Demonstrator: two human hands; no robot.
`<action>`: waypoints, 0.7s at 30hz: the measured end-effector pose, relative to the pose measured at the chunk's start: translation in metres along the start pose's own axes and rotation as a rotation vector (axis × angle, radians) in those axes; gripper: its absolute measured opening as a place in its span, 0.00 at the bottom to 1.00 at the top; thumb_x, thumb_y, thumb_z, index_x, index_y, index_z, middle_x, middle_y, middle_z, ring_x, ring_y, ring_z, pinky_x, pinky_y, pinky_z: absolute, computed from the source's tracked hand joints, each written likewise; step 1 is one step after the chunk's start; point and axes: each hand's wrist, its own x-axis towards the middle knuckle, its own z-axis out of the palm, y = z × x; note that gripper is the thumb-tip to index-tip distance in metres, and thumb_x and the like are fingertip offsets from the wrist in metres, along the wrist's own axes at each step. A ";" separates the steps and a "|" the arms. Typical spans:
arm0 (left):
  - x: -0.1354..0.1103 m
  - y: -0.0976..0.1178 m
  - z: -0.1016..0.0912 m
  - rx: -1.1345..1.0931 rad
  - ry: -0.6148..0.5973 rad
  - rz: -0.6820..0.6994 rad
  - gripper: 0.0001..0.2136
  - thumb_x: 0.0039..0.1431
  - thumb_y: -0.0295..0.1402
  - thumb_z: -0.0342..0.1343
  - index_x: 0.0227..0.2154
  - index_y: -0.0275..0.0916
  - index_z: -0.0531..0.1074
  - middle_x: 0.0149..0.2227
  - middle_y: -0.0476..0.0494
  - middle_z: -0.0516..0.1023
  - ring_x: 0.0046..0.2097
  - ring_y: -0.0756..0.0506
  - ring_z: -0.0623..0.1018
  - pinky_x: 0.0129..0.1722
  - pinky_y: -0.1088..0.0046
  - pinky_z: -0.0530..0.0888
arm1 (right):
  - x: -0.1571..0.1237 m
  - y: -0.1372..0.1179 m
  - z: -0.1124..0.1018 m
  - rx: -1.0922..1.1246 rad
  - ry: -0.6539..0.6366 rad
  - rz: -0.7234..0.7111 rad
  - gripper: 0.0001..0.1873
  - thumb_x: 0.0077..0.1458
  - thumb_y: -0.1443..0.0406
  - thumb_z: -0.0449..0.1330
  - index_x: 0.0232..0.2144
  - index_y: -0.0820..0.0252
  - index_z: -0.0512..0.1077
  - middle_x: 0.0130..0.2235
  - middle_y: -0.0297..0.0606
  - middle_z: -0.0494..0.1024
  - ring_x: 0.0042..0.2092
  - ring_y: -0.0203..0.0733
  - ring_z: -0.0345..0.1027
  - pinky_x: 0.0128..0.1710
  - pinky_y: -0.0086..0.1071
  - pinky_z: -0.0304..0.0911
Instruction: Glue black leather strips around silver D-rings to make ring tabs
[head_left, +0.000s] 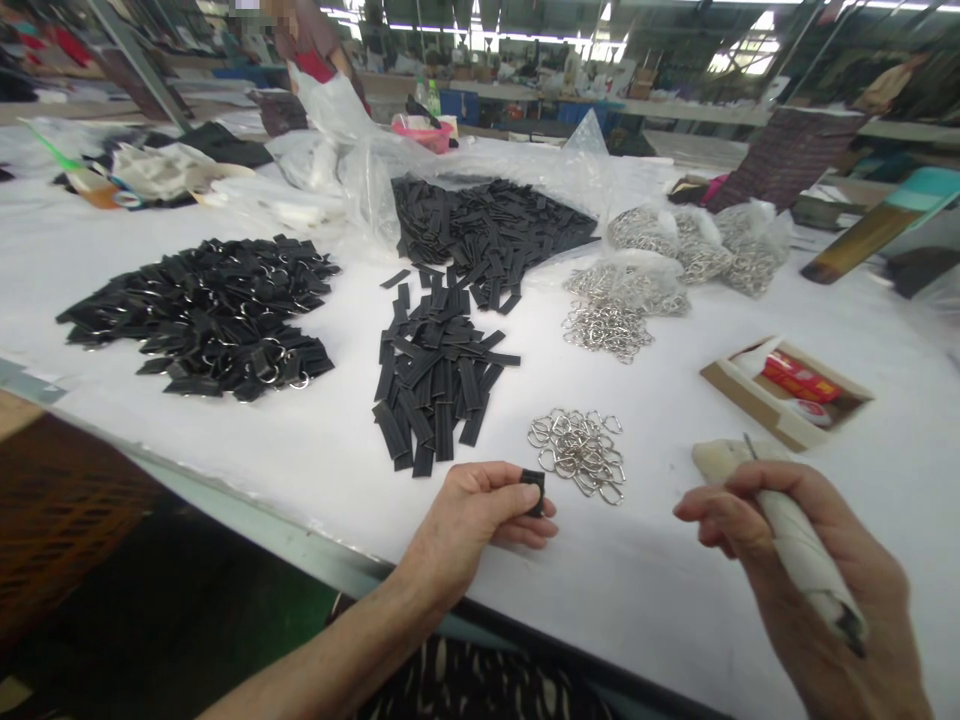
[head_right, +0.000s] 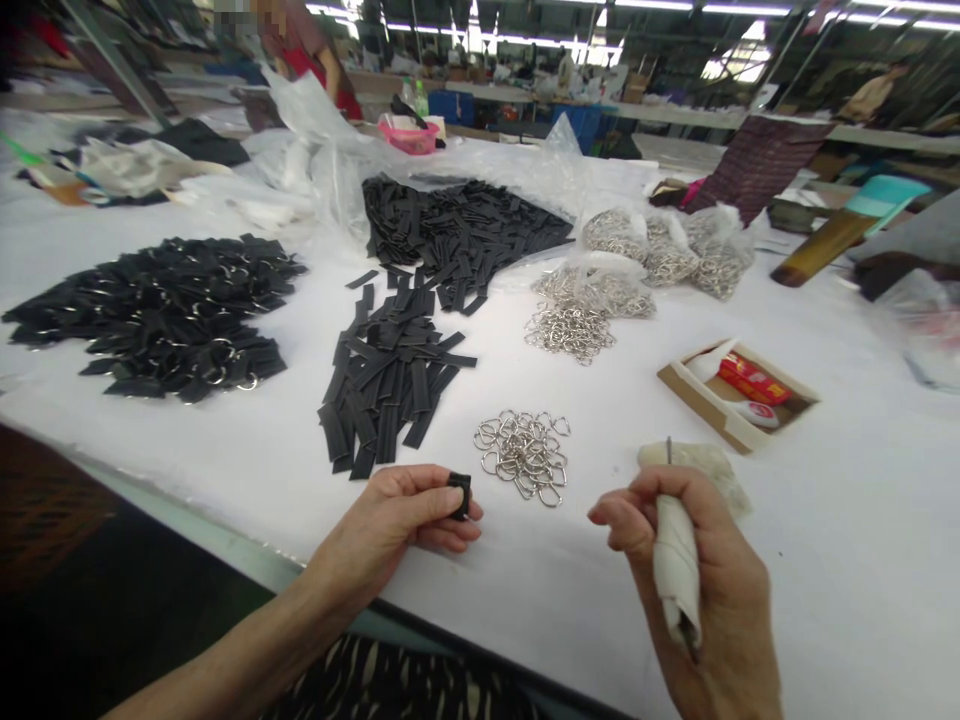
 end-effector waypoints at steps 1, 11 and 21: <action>0.000 0.000 0.001 -0.001 -0.005 -0.002 0.07 0.50 0.32 0.59 0.24 0.33 0.76 0.27 0.42 0.80 0.28 0.48 0.79 0.30 0.75 0.75 | 0.000 0.005 -0.007 -0.030 0.008 0.023 0.14 0.49 0.51 0.61 0.31 0.53 0.68 0.26 0.34 0.74 0.27 0.40 0.65 0.26 0.31 0.61; 0.011 0.004 0.015 0.095 -0.049 -0.020 0.08 0.48 0.34 0.62 0.24 0.33 0.77 0.28 0.42 0.81 0.29 0.48 0.79 0.30 0.78 0.75 | 0.010 0.016 -0.042 0.044 0.124 0.137 0.14 0.53 0.54 0.57 0.36 0.57 0.69 0.20 0.31 0.70 0.22 0.36 0.59 0.21 0.29 0.58; 0.027 0.000 0.035 0.144 -0.079 -0.138 0.06 0.43 0.33 0.66 0.23 0.36 0.78 0.28 0.45 0.82 0.28 0.47 0.80 0.29 0.78 0.77 | 0.020 0.038 -0.068 0.044 0.189 0.183 0.19 0.53 0.50 0.53 0.33 0.59 0.72 0.22 0.31 0.64 0.24 0.36 0.56 0.22 0.28 0.52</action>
